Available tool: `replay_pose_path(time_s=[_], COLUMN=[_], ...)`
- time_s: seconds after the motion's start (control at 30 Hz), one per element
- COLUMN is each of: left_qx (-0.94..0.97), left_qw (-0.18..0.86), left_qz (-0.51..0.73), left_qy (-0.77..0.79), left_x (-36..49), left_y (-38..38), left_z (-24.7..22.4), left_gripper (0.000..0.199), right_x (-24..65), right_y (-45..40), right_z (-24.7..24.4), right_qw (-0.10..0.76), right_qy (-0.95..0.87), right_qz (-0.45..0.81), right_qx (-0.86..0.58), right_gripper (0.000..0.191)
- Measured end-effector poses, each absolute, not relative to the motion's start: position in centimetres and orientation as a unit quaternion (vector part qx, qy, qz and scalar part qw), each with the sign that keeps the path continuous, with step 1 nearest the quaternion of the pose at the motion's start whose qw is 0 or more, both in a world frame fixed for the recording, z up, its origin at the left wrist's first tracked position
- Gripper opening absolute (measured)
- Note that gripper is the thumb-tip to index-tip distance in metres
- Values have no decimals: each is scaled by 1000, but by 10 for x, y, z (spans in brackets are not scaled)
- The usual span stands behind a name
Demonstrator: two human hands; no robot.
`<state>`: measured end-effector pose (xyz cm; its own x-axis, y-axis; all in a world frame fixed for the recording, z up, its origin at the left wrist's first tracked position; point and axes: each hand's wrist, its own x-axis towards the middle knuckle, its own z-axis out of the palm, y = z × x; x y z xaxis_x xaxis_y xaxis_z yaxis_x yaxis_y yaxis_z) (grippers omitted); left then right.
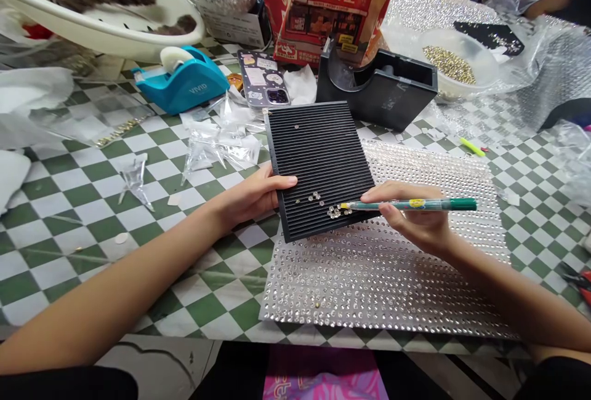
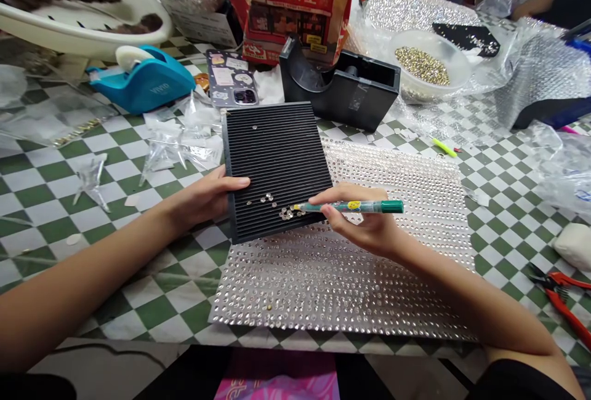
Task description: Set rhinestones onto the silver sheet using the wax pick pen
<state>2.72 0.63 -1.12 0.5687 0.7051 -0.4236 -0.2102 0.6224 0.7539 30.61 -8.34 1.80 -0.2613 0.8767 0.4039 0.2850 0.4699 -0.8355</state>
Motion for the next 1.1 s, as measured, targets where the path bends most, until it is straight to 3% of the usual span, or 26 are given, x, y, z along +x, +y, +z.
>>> replay_pose_path(time_s=[0.27,0.47,0.73,1.1], left_qx=[335,329,326,344], left_qw=[822,824,831,824], left_qz=[272,277,276,272], left_qy=[372,369,355,359], left_x=[29,30,29,29], left_y=[6,6,5,6], left_z=[-11,-9,-6,-10], left_gripper=[44,43,43,45], right_x=[308,327,340,341], right_y=[-82,-63,-46,-44], right_z=[20,9,-13,-16], right_qw=[506,597,518,503], right_qy=[-676,-581,-595,-593], right_qz=[346,191,165,160], right_qx=[-410,-519,-592,-609], right_gripper=[18,17,18,23])
